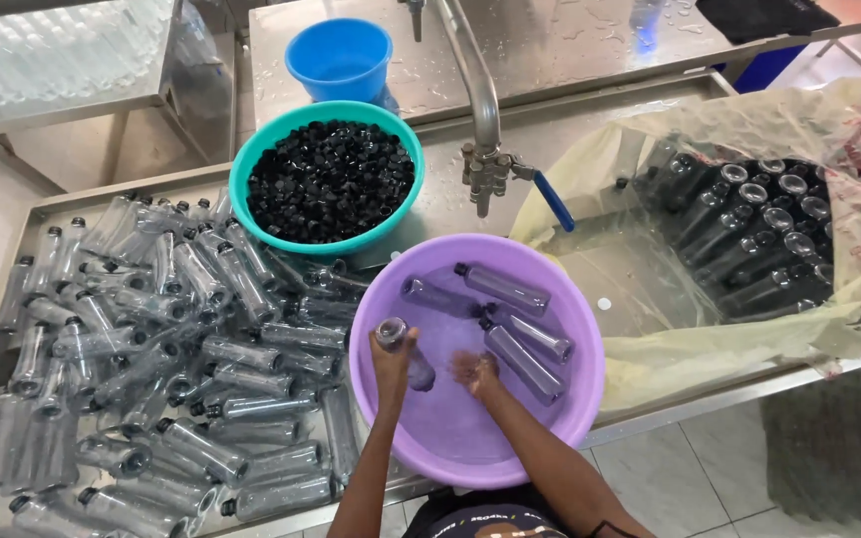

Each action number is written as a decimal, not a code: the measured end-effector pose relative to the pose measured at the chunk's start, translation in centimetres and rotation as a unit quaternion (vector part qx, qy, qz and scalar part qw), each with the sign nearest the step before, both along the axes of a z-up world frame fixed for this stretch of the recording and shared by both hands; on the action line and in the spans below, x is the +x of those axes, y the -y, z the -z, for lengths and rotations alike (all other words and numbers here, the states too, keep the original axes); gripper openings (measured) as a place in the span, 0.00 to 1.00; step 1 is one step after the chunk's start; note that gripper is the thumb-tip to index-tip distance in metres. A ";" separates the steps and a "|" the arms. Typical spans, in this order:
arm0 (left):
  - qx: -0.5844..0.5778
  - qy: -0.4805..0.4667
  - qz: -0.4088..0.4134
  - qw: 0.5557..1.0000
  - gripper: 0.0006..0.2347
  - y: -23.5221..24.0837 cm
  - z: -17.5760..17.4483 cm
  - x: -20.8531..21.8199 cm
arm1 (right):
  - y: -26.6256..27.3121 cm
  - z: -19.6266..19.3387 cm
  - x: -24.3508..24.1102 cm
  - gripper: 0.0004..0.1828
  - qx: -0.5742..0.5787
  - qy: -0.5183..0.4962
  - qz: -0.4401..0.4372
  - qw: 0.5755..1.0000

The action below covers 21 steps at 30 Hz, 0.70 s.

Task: The person repeatedly picks up clear plastic bottles from a purple basin filled with water, rinses them by hand, and places them on a metal table. A second person is visible nearby, also handling bottles.

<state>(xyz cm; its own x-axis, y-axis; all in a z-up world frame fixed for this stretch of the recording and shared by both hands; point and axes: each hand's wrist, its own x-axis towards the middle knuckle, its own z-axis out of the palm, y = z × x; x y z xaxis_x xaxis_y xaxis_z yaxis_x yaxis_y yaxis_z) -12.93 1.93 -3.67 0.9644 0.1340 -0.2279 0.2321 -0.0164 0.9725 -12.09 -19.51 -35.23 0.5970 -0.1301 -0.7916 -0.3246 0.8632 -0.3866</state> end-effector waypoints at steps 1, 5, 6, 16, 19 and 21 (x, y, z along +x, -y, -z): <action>0.004 -0.005 -0.025 1.000 0.28 0.1 -0.5 0.5 | 0.3 0.8 1.0 0.15 0.177 0.107 0.040 0.978; 0.019 -0.059 -0.054 0.997 0.23 1.2 -0.2 1.0 | -3.0 -12.2 1.8 0.17 0.309 0.289 0.020 0.906; 0.019 -0.056 -0.055 0.997 0.23 0.7 2.9 3.4 | -4.2 -15.5 3.7 0.17 0.309 0.292 0.018 0.905; -0.236 -0.136 -0.044 0.961 0.19 0.5 3.6 7.9 | -11.0 -38.7 2.8 0.23 -0.558 0.330 -0.200 0.735; -0.309 -0.140 -0.020 0.940 0.18 1.5 1.0 7.7 | -9.9 -38.4 0.5 0.26 -0.654 0.400 -0.209 0.608; -0.342 -0.147 -0.011 0.928 0.17 1.9 -0.6 7.1 | -9.5 -38.5 -1.5 0.34 -0.624 0.401 -0.234 0.628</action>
